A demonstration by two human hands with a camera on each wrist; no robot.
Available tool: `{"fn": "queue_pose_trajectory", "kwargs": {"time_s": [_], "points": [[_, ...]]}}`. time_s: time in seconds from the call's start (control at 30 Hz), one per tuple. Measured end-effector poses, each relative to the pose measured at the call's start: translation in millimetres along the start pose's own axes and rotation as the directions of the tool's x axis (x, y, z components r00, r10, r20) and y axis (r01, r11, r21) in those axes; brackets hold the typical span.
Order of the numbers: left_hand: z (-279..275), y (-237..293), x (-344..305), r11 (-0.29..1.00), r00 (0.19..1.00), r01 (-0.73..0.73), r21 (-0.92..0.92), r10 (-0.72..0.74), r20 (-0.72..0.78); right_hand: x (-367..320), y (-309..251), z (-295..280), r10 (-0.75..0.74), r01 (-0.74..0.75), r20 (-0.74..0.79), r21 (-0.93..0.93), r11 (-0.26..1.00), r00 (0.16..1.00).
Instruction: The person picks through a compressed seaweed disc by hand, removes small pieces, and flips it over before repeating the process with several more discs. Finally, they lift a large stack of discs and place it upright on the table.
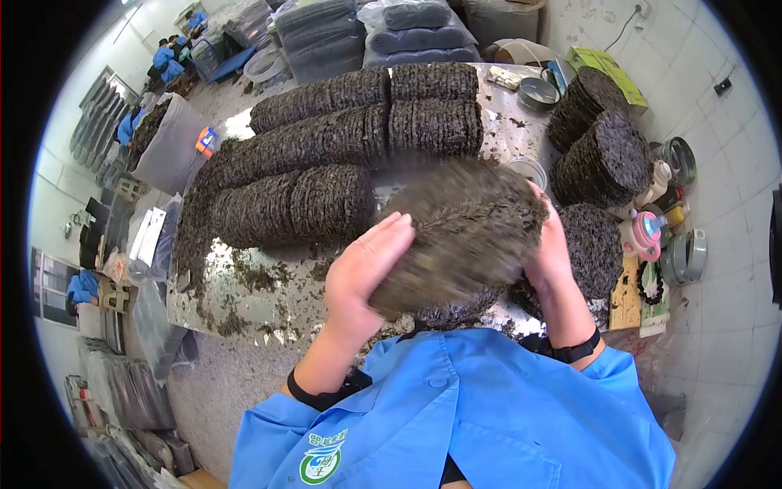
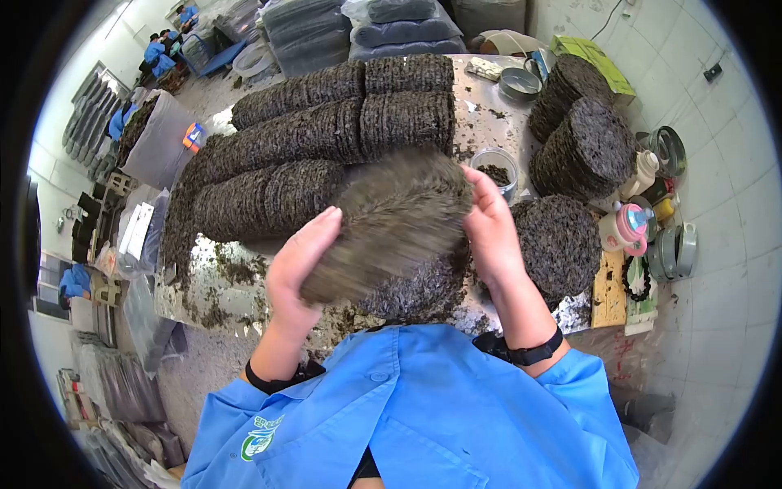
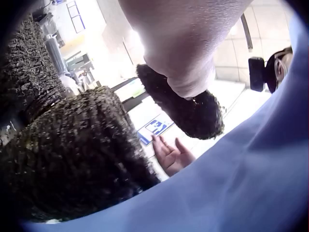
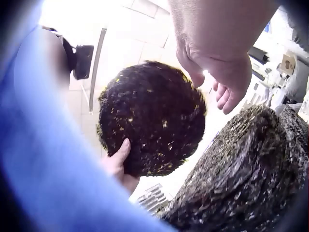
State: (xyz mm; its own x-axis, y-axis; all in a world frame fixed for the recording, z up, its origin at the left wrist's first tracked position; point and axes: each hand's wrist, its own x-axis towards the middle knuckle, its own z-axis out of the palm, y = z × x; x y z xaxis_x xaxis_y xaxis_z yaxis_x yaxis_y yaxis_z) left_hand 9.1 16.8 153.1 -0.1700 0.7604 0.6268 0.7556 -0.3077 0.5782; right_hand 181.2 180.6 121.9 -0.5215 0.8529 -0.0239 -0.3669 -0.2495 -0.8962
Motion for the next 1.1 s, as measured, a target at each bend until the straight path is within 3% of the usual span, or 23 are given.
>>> {"fn": "queue_pose_trajectory", "kwargs": {"time_s": [0.03,0.07,0.1,0.23,0.4,0.43,0.5,0.53,0.57,0.6,0.63,0.67,0.73,0.77,0.8,0.83,0.87,0.93,1.0,1.03,1.07,1.1], "points": [[1.8,-3.4,-0.8,0.958,0.982,-0.179,0.224,0.158,0.107,1.4,-1.7,-3.0,0.028,-0.026,-0.028,0.049,0.998,0.999],[4.5,-7.8,-3.1,0.835,0.928,-0.362,0.414,0.280,0.247,3.1,-3.8,-7.6,0.057,-0.051,-0.055,0.100,0.994,0.997],[12.4,-4.7,-8.5,0.790,0.909,-0.393,0.470,0.258,0.326,7.1,-4.6,-17.0,0.146,-0.151,0.049,0.114,0.982,0.988],[31.6,-13.0,-23.3,0.792,0.905,-0.401,0.460,0.264,0.335,1.5,1.4,-21.0,0.083,-0.081,0.049,-0.044,0.996,0.995],[32.7,-12.3,-22.1,0.795,0.899,-0.423,0.434,0.309,0.310,-0.6,6.1,-29.3,0.084,-0.083,0.015,-0.035,0.996,0.996],[29.4,-13.4,-19.0,0.795,0.900,-0.422,0.436,0.308,0.309,0.6,4.3,-30.3,0.073,-0.075,0.028,0.058,0.996,0.997],[20.7,-15.2,-12.0,0.931,0.950,-0.285,0.229,0.242,0.198,4.9,1.0,-34.7,0.004,-0.020,0.110,0.149,0.989,0.994],[21.1,-12.6,-11.0,0.992,0.991,-0.123,0.032,0.121,0.063,3.2,0.3,-33.2,0.001,-0.016,0.104,0.151,0.988,0.995],[24.8,-9.7,-11.6,0.991,0.990,-0.129,0.026,0.127,0.068,0.7,-1.6,-28.3,-0.033,0.011,0.160,0.137,0.991,0.987],[29.9,-5.5,-13.3,0.889,0.971,0.199,-0.412,-0.236,-0.041,-1.5,-4.1,-21.9,-0.066,0.040,0.216,0.123,0.992,0.974],[33.8,-2.6,-14.1,0.505,0.814,0.389,-0.770,-0.579,0.031,-7.6,-2.4,-21.2,-0.012,0.007,0.123,0.040,0.999,0.992],[36.5,-1.3,-13.3,0.501,0.816,0.392,-0.771,-0.576,0.041,-8.4,-1.2,-24.0,-0.008,0.013,0.083,-0.060,0.998,0.996],[39.9,-0.3,-11.7,0.069,0.704,0.530,-0.845,-0.591,0.393,-7.3,-2.6,-36.5,-0.031,0.028,0.087,0.039,0.999,0.996],[41.2,-7.4,-14.2,0.166,0.788,0.524,-0.835,-0.465,0.403,-11.1,-11.9,-42.9,-0.107,0.106,-0.016,-0.038,0.994,0.994],[41.6,-11.7,-20.5,0.495,0.879,0.448,-0.744,-0.394,0.268,-14.7,-22.8,-60.5,-0.146,0.141,-0.084,-0.069,0.988,0.986],[27.9,-5.5,-14.5,0.844,0.922,0.358,-0.399,-0.254,0.291,-22.5,-33.2,-83.3,-0.186,0.171,-0.150,-0.108,0.979,0.971],[16.5,1.0,-7.4,0.992,0.920,0.126,0.017,-0.124,0.372,-28.5,-43.6,-108.8,-0.192,0.165,-0.195,-0.146,0.975,0.962],[23.6,4.5,-16.2,0.924,0.800,-0.080,0.375,-0.165,0.577,-45.2,-58.5,-153.2,-0.196,0.109,-0.288,-0.291,0.950,0.937],[32.6,-10.4,-27.0,0.906,0.779,-0.153,0.396,-0.136,0.612,-53.8,-52.3,-200.5,-0.276,0.067,-0.308,-0.550,0.833,0.911],[32.0,-12.6,-27.3,0.895,0.775,-0.198,0.399,-0.107,0.623,-55.6,-43.0,-224.6,-0.321,-0.072,-0.319,-0.800,0.596,0.892],[31.4,-14.1,-27.5,0.884,0.769,-0.241,0.402,-0.079,0.635,-58.6,-36.6,-238.7,-0.366,-0.217,-0.313,-0.935,0.280,0.877],[29.8,-13.3,-23.5,0.927,0.787,-0.188,0.325,-0.056,0.614,-63.5,-43.4,-209.9,-0.472,-0.256,-0.204,-0.965,-0.048,0.857]]}}
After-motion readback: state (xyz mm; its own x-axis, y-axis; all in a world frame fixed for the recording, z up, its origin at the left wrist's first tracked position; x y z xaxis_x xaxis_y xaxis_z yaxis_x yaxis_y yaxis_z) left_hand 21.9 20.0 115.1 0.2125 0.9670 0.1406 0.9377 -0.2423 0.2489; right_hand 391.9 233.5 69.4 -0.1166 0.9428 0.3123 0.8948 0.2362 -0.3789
